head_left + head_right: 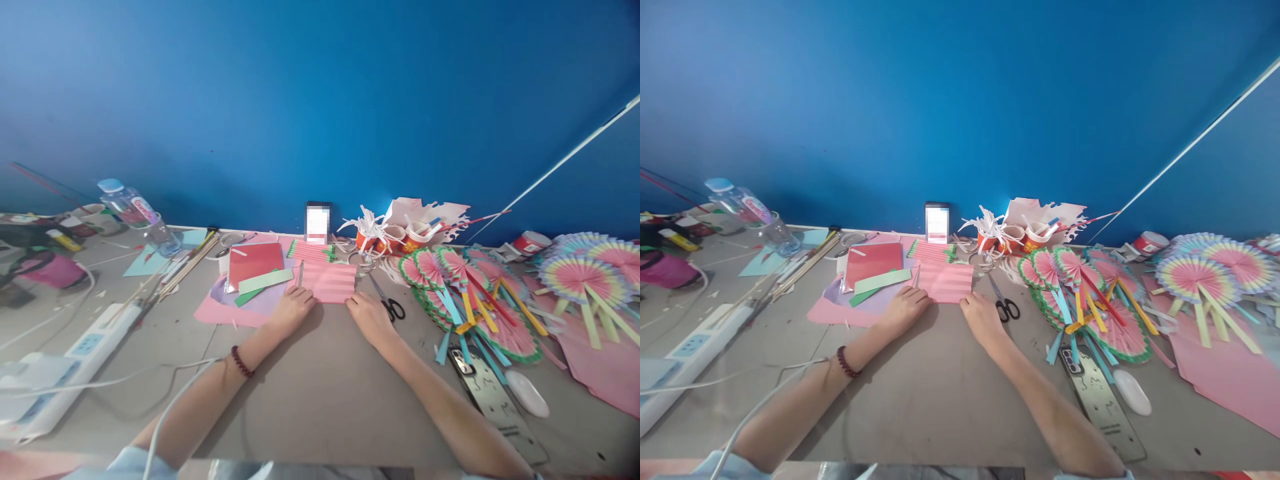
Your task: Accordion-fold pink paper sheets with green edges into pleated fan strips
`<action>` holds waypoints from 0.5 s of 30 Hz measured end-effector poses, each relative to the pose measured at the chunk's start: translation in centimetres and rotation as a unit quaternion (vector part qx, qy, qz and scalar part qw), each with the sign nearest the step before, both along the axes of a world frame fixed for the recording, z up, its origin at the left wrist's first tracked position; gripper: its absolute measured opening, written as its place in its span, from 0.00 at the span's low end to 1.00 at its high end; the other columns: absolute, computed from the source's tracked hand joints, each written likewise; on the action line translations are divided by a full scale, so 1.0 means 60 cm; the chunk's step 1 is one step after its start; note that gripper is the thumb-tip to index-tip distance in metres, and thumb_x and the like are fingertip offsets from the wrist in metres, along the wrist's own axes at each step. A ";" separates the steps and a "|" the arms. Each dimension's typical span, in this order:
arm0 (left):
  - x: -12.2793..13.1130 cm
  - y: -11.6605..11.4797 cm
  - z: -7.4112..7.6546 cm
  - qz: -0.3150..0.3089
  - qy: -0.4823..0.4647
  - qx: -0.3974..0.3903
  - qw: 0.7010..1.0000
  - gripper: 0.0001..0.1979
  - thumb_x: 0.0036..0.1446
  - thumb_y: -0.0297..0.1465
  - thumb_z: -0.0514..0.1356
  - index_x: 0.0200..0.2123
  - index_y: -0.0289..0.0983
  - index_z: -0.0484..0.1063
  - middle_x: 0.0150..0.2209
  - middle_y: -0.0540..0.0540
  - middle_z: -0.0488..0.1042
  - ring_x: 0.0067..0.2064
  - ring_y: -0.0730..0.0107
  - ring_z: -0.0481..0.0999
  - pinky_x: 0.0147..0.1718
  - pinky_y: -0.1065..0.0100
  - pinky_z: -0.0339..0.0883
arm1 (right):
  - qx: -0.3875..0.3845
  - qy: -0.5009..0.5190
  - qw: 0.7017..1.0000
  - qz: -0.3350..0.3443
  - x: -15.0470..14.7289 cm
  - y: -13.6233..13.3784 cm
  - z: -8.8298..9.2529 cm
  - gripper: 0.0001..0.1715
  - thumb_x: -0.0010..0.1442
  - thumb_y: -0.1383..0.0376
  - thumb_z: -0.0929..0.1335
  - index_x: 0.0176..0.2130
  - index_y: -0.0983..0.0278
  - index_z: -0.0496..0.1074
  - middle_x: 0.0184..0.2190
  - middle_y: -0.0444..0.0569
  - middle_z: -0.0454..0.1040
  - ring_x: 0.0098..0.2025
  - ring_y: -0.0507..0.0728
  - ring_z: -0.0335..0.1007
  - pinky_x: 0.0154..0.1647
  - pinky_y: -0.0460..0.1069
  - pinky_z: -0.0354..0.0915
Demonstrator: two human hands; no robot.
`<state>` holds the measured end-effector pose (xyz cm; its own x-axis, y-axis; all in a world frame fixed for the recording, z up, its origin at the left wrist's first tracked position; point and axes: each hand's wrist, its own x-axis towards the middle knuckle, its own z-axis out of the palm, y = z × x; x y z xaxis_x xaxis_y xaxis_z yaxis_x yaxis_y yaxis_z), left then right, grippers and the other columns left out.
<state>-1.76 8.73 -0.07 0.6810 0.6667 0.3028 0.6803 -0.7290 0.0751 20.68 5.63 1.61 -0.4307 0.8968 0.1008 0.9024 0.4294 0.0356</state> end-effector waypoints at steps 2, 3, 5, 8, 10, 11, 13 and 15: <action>0.003 -0.005 0.000 0.002 0.013 0.014 1.000 0.09 0.61 0.24 0.51 0.36 0.36 0.70 0.32 0.45 0.69 0.37 0.64 0.68 0.40 0.61 0.59 | 0.000 -0.014 1.000 -0.010 -0.008 -0.008 0.002 0.14 0.57 0.77 0.62 0.36 0.64 0.73 0.35 0.52 0.73 0.39 0.58 0.67 0.38 0.50 0.61; 0.005 -0.008 0.000 0.005 0.021 0.023 1.000 0.08 0.61 0.23 0.51 0.37 0.36 0.70 0.33 0.45 0.69 0.38 0.64 0.68 0.42 0.61 0.59 | -0.002 -0.019 1.000 -0.016 -0.012 -0.013 0.003 0.15 0.56 0.77 0.61 0.37 0.64 0.73 0.36 0.53 0.73 0.40 0.59 0.67 0.39 0.50 0.61; 0.011 -0.017 0.000 0.018 0.042 0.038 0.998 0.09 0.60 0.22 0.51 0.37 0.36 0.70 0.35 0.44 0.69 0.40 0.63 0.68 0.44 0.60 0.59 | -0.007 -0.025 0.999 -0.028 -0.022 -0.023 0.004 0.17 0.55 0.78 0.61 0.39 0.66 0.73 0.37 0.56 0.73 0.40 0.60 0.67 0.39 0.51 0.62; 0.021 -0.034 -0.002 0.046 0.076 0.045 0.995 0.10 0.58 0.19 0.51 0.34 0.34 0.70 0.35 0.43 0.69 0.39 0.62 0.68 0.40 0.61 0.60 | -0.009 -0.044 0.998 -0.048 -0.037 -0.037 0.001 0.20 0.53 0.79 0.61 0.43 0.69 0.73 0.39 0.60 0.73 0.40 0.62 0.68 0.39 0.53 0.63; 0.028 -0.047 -0.004 0.068 0.090 0.041 0.993 0.11 0.57 0.18 0.50 0.34 0.34 0.70 0.34 0.42 0.69 0.38 0.62 0.67 0.37 0.62 0.60 | -0.002 -0.058 0.996 -0.060 -0.045 -0.044 -0.004 0.22 0.52 0.79 0.61 0.45 0.71 0.72 0.42 0.64 0.73 0.41 0.63 0.69 0.39 0.54 0.65; 0.031 -0.054 -0.005 0.080 0.091 0.040 0.992 0.12 0.57 0.18 0.49 0.35 0.33 0.70 0.34 0.42 0.69 0.37 0.62 0.67 0.36 0.61 0.60 | 0.003 -0.064 0.996 -0.067 -0.049 -0.046 -0.007 0.23 0.52 0.80 0.61 0.47 0.72 0.72 0.43 0.65 0.73 0.42 0.63 0.69 0.39 0.54 0.65; 0.038 -0.067 -0.005 0.099 0.091 0.040 0.990 0.13 0.55 0.19 0.49 0.38 0.32 0.70 0.37 0.40 0.70 0.37 0.61 0.67 0.37 0.60 0.60 | 0.011 -0.067 0.994 -0.081 -0.053 -0.049 -0.012 0.25 0.52 0.80 0.60 0.49 0.74 0.70 0.46 0.69 0.71 0.44 0.64 0.70 0.39 0.55 0.67; 0.044 -0.079 -0.003 0.107 0.089 0.034 0.990 0.14 0.54 0.22 0.51 0.43 0.30 0.70 0.40 0.37 0.69 0.40 0.58 0.67 0.39 0.58 0.60 | 0.012 -0.064 0.993 -0.095 -0.056 -0.050 -0.015 0.25 0.52 0.80 0.60 0.49 0.74 0.70 0.47 0.70 0.71 0.45 0.64 0.71 0.39 0.55 0.68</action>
<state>0.85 3.99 -0.24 0.5723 0.7839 0.2406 0.8182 -0.5655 -0.1037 17.33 2.61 0.74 -0.2655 0.9608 0.0792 0.9542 0.2502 0.1639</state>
